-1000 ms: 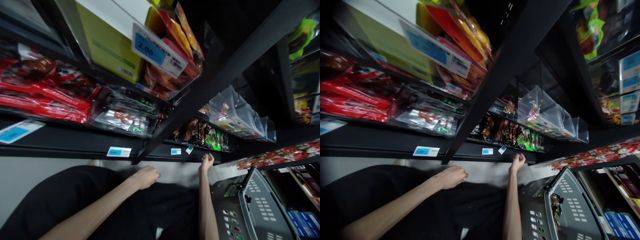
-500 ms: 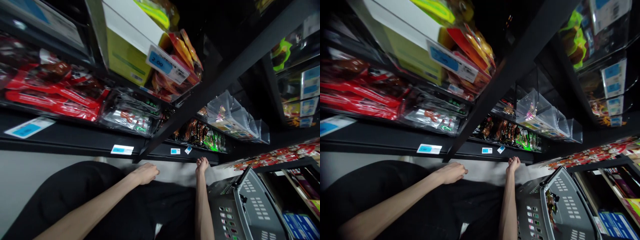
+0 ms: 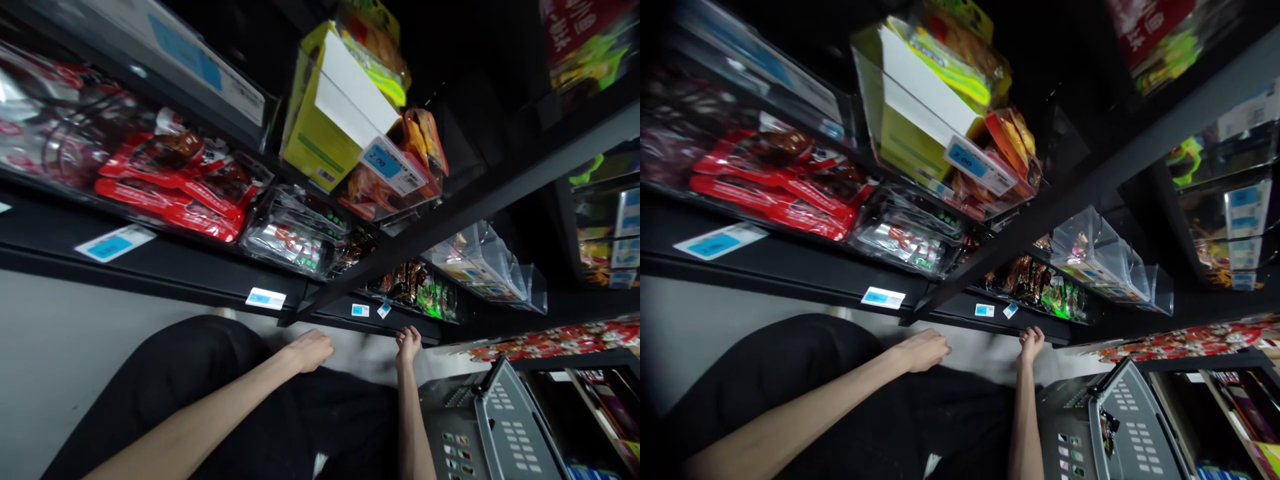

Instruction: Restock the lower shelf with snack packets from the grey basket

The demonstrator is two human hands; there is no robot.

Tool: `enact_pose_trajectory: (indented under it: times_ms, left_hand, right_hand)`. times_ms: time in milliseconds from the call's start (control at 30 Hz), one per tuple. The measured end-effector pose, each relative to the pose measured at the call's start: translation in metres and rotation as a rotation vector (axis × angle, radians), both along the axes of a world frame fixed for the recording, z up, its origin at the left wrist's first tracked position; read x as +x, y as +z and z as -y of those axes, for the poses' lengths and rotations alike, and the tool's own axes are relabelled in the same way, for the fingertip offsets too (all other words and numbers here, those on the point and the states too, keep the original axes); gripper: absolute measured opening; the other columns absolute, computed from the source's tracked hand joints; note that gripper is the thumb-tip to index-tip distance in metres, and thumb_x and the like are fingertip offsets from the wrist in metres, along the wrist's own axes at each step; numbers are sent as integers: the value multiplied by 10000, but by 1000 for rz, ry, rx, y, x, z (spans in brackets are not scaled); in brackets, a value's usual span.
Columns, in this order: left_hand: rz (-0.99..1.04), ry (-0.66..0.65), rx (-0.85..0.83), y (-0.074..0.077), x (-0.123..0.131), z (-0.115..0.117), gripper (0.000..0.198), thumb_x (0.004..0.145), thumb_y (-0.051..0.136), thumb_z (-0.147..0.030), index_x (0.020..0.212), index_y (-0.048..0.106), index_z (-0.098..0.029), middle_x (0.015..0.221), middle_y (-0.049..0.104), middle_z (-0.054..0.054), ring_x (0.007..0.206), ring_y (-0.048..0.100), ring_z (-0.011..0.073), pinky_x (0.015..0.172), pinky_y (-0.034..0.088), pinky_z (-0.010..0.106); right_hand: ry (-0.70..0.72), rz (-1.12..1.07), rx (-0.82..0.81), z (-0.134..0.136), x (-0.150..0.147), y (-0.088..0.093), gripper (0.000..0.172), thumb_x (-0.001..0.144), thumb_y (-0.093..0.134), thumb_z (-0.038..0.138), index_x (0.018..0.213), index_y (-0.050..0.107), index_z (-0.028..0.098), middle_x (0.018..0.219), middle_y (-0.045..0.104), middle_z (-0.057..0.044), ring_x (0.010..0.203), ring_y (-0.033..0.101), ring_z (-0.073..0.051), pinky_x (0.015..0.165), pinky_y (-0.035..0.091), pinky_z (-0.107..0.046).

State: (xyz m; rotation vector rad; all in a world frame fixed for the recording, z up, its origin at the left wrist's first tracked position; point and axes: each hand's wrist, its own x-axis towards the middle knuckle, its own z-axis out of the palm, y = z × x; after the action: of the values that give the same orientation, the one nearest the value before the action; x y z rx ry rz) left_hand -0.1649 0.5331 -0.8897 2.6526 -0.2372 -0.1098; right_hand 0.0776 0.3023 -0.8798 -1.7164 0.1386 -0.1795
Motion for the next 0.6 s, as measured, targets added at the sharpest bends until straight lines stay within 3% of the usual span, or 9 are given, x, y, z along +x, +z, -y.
enact_pose_trajectory:
  times_ms: [167, 333, 500, 600]
  left_hand:
    - [67, 34, -30, -5, 1, 2, 180, 847, 597, -94, 860, 767, -150, 858, 760, 154, 870, 740, 310, 780, 533, 368]
    - [78, 29, -29, -5, 0, 4, 211, 839, 583, -63, 870, 775, -144, 885, 765, 156, 907, 738, 312, 817, 535, 373]
    - [28, -21, -50, -14, -2, 0, 247, 863, 549, -83, 922, 779, -150, 929, 766, 177, 930, 741, 339, 838, 553, 417]
    - [-6, -40, -57, -25, -1, -4, 253, 878, 543, -133, 984, 771, -164, 959, 762, 184, 942, 740, 353, 842, 557, 438]
  right_hand:
    - [192, 139, -142, 16, -50, 36, 512, 670, 755, 427, 1083, 547, 208, 845, 633, 28, 621, 637, -122, 560, 487, -232]
    - [394, 221, -295, 60, -126, 107, 431, 775, 763, 424, 1105, 569, 225, 996, 651, -27, 681, 648, -145, 584, 506, -267]
    - [372, 272, -482, 94, -197, 185, 380, 804, 761, 375, 1112, 587, 236, 994, 684, -55, 740, 667, -182, 649, 534, -305]
    - [296, 366, -527, 113, -202, 220, 345, 808, 754, 362, 1077, 589, 225, 951, 686, -56, 732, 663, -183, 658, 531, -313]
